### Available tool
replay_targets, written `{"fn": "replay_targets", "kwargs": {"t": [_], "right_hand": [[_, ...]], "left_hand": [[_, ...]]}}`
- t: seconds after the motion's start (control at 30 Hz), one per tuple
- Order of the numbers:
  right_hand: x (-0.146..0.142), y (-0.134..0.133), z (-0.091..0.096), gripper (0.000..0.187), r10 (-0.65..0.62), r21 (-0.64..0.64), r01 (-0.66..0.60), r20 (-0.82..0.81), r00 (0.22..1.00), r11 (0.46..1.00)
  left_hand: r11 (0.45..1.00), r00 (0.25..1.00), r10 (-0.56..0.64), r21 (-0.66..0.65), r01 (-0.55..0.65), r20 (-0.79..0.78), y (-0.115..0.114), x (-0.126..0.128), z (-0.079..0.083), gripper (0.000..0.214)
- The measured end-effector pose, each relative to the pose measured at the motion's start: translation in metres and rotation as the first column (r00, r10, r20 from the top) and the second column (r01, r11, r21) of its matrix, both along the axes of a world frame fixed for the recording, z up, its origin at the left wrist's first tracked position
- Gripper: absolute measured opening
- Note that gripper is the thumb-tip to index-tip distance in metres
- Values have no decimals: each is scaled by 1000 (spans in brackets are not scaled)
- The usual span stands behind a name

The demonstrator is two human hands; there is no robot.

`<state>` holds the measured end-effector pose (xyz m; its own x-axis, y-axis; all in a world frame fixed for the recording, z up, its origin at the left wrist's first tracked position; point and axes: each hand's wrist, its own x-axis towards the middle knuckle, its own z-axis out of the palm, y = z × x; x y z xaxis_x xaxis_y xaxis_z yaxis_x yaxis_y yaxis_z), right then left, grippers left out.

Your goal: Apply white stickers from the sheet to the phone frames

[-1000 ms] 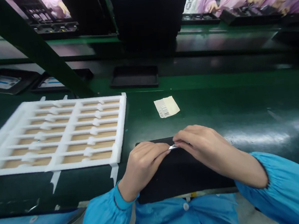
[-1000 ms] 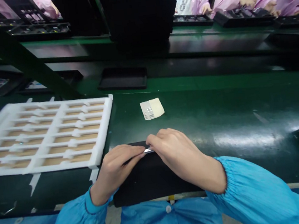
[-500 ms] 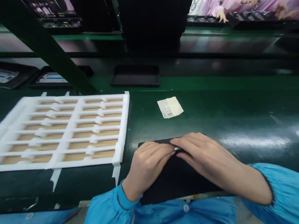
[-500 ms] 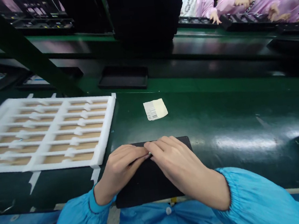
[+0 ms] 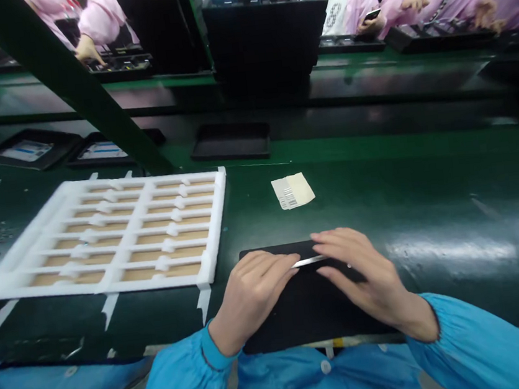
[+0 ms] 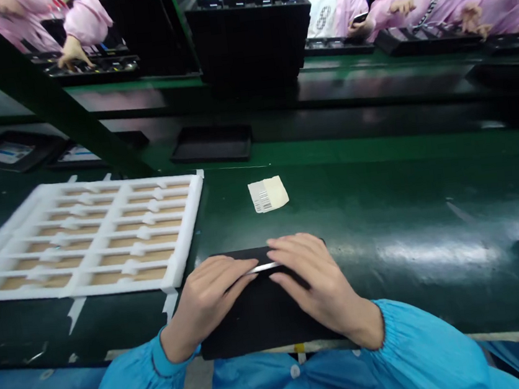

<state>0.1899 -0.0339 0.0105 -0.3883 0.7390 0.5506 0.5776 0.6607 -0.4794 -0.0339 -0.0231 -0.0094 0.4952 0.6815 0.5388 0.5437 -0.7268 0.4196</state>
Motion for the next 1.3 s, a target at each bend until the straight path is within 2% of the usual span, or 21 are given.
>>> {"fn": "replay_targets", "kwargs": {"t": [0.13,0.27,0.37,0.47,0.57,0.63,0.77,0.87,1.03,1.1,1.2,1.3], "right_hand": [[16,13,-9,23,-240,-130,211,-278,930,969],[37,31,-39,15,-405,-295,306,-381,831,905],[47,37,-56,21,-465,-399,317,-360,809,861],[50,36,-58,19,-484,-459,336,-253,838,822],[51,34,-54,20,-470,-501,355,-119,875,789],[51,33,-53,26,-458,-513,354,-88,885,782],[48,34,-55,26,-455,-542,329,-113,883,773],[47,36,-54,24,-483,-586,344,-94,870,734],[46,37,-55,26,-488,-641,356,-32,873,680],[46,38,-57,25,-483,-632,358,-31,875,688],[46,38,-60,24,-458,-593,341,-53,887,730],[45,39,-59,23,-445,-568,341,-50,894,749]], "left_hand": [[1000,994,2,-16,-4,-112,-4,-1,9,25],[987,986,-23,-163,-4,-168,-7,-24,35,29],[960,983,23,-272,-72,-180,-6,-59,59,24],[929,973,158,-310,-204,-168,1,-104,76,16],[881,943,292,-340,-330,-161,10,-149,82,14],[840,905,383,-339,-424,-184,14,-174,83,15],[765,839,492,-343,-545,-234,18,-204,83,20],[738,817,525,-351,-576,-238,19,-216,83,21],[746,831,509,-366,-556,-225,18,-218,82,22],[743,842,496,-398,-538,-213,16,-213,83,25],[732,855,483,-448,-514,-190,13,-201,85,27],[740,863,468,-449,-500,-189,12,-191,88,23]]}}
